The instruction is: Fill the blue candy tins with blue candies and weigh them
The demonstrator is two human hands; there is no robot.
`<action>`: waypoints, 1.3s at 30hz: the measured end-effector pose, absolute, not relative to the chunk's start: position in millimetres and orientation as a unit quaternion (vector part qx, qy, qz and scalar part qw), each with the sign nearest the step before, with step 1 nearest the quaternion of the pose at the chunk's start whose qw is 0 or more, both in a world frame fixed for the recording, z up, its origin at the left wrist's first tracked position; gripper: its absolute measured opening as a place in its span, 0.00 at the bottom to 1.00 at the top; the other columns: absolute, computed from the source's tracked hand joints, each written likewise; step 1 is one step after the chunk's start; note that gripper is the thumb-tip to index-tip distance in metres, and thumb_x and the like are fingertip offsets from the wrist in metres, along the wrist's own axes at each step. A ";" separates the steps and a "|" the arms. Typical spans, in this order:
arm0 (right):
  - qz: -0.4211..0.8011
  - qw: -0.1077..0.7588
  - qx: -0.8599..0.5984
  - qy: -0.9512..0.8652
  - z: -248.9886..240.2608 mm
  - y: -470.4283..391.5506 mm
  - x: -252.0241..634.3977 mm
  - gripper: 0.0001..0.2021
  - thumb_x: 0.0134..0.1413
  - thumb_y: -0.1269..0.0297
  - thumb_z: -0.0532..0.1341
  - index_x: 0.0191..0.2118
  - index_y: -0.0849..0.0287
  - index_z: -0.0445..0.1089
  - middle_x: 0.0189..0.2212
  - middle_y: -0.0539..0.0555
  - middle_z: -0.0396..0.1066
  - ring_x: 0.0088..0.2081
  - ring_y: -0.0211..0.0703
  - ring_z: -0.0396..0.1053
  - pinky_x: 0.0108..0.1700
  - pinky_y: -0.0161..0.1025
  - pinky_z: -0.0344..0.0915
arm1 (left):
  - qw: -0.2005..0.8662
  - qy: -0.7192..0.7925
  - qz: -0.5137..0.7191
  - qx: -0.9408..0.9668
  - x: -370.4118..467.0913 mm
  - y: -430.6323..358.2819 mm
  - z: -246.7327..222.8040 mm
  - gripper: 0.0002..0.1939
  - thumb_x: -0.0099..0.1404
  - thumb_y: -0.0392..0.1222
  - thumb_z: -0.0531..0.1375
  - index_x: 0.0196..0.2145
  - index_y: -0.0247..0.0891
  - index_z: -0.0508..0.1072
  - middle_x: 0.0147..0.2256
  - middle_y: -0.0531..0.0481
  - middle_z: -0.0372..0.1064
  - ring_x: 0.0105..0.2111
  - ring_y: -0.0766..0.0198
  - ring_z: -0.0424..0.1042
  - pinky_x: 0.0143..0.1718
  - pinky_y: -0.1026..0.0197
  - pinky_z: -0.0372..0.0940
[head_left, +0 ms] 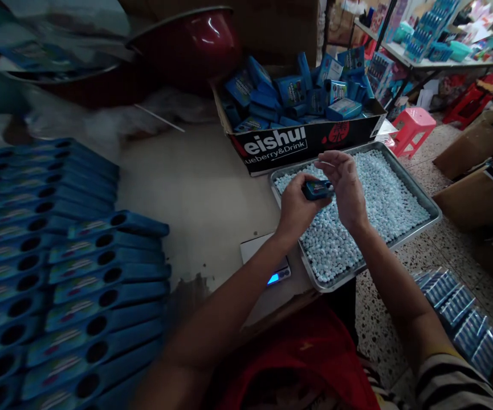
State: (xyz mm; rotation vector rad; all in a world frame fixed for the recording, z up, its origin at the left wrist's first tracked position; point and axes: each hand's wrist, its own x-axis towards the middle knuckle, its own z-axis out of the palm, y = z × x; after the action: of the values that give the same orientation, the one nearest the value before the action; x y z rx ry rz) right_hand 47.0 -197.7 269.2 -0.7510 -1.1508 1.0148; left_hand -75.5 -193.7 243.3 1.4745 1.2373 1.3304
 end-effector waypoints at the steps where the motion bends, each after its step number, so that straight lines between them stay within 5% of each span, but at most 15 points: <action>1: 0.452 0.659 -0.326 -0.505 272.0 -197.6 44.4 0.30 0.62 0.25 0.64 0.50 0.47 0.75 0.54 0.53 0.76 0.57 0.48 0.77 0.65 0.48 0.74 | 0.378 0.489 0.527 0.583 -73.3 -193.6 241.6 0.23 0.47 0.34 0.77 0.40 0.42 0.76 0.40 0.54 0.79 0.44 0.54 0.78 0.49 0.55 0.70; 7: 0.422 0.739 -0.275 -0.448 293.4 -185.6 65.3 0.23 0.68 0.33 0.61 0.51 0.46 0.73 0.56 0.53 0.76 0.63 0.50 0.76 0.62 0.52 0.75 | 0.469 0.448 0.541 0.536 -75.8 -200.8 235.7 0.25 0.47 0.34 0.78 0.41 0.42 0.75 0.39 0.54 0.77 0.41 0.57 0.79 0.46 0.57 0.73; 11: 0.340 0.723 -0.399 -0.449 274.2 -178.7 100.5 0.14 0.67 0.44 0.68 0.42 0.49 0.75 0.44 0.50 0.76 0.51 0.42 0.77 0.56 0.42 0.74 | 0.481 0.458 0.529 0.528 -101.6 -216.6 241.4 0.25 0.47 0.38 0.80 0.42 0.42 0.78 0.37 0.53 0.78 0.39 0.56 0.79 0.41 0.58 0.73; 14: 0.298 0.623 -0.483 -0.538 246.9 -186.2 114.4 0.12 0.65 0.49 0.71 0.38 0.50 0.76 0.38 0.50 0.74 0.44 0.43 0.73 0.51 0.42 0.73 | 0.441 0.486 0.514 0.553 -125.1 -226.2 248.8 0.24 0.48 0.39 0.80 0.42 0.42 0.80 0.35 0.51 0.78 0.37 0.55 0.78 0.37 0.58 0.73; 17: 0.211 0.481 -0.524 -0.671 224.1 -198.4 121.4 0.10 0.66 0.51 0.71 0.41 0.51 0.78 0.43 0.55 0.76 0.48 0.51 0.74 0.55 0.52 0.74 | 0.425 0.510 0.499 0.558 -149.8 -232.0 253.1 0.23 0.46 0.38 0.81 0.40 0.41 0.82 0.35 0.50 0.79 0.37 0.54 0.78 0.36 0.58 0.73; 21: 0.084 0.224 -0.527 -0.815 206.0 -211.7 126.8 0.27 0.65 0.49 0.72 0.64 0.52 0.74 0.63 0.67 0.73 0.64 0.70 0.67 0.66 0.68 0.66 | 0.465 0.519 0.492 0.522 -184.4 -242.5 250.1 0.26 0.43 0.40 0.82 0.41 0.41 0.83 0.35 0.49 0.79 0.36 0.53 0.79 0.35 0.56 0.75; 23: 0.033 0.140 -0.527 -0.838 201.2 -215.9 125.1 0.33 0.66 0.45 0.71 0.70 0.51 0.69 0.67 0.69 0.69 0.66 0.74 0.64 0.64 0.67 0.67 | 0.491 0.511 0.499 0.499 -198.6 -249.7 244.2 0.28 0.40 0.41 0.84 0.40 0.40 0.82 0.34 0.50 0.79 0.35 0.54 0.78 0.36 0.56 0.75; 27: 0.008 0.073 -0.526 -0.847 199.7 -216.8 115.7 0.17 0.74 0.54 0.63 0.58 0.58 0.74 0.54 0.68 0.74 0.53 0.65 0.71 0.52 0.53 0.69 | 0.526 0.498 0.528 0.444 -215.6 -265.2 224.6 0.33 0.31 0.42 0.85 0.36 0.39 0.79 0.32 0.53 0.77 0.33 0.60 0.75 0.35 0.61 0.71; 31: 0.228 0.188 -0.575 -0.763 206.3 -204.4 114.9 0.05 0.66 0.62 0.68 0.43 0.56 0.73 0.35 0.54 0.72 0.33 0.44 0.65 0.36 0.39 0.59 | 0.553 0.495 0.530 0.410 -222.5 -281.9 202.4 0.33 0.32 0.40 0.85 0.37 0.39 0.78 0.33 0.54 0.78 0.33 0.62 0.75 0.37 0.63 0.70; 35: 0.546 0.391 -0.585 -0.455 219.5 -185.5 126.3 0.09 0.65 0.63 0.65 0.34 0.55 0.66 0.26 0.46 0.61 0.24 0.35 0.54 0.25 0.32 0.52 | 0.555 0.500 0.542 0.385 -219.7 -293.5 185.2 0.34 0.32 0.42 0.85 0.37 0.40 0.77 0.34 0.54 0.80 0.35 0.59 0.78 0.40 0.61 0.74; 39: 0.653 0.523 -0.518 -0.181 231.6 -181.6 131.4 0.07 0.74 0.66 0.54 0.39 0.54 0.65 0.30 0.50 0.70 0.25 0.34 0.65 0.25 0.27 0.65 | 0.541 0.502 0.572 0.358 -210.8 -297.7 173.6 0.35 0.34 0.44 0.85 0.38 0.41 0.76 0.36 0.54 0.80 0.37 0.59 0.79 0.41 0.60 0.76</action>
State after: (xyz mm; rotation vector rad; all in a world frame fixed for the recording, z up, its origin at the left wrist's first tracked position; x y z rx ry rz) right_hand 131.4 -181.6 231.6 -1.2393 -0.4328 1.5629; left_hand -210.8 -297.7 173.6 0.8497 1.1930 1.3594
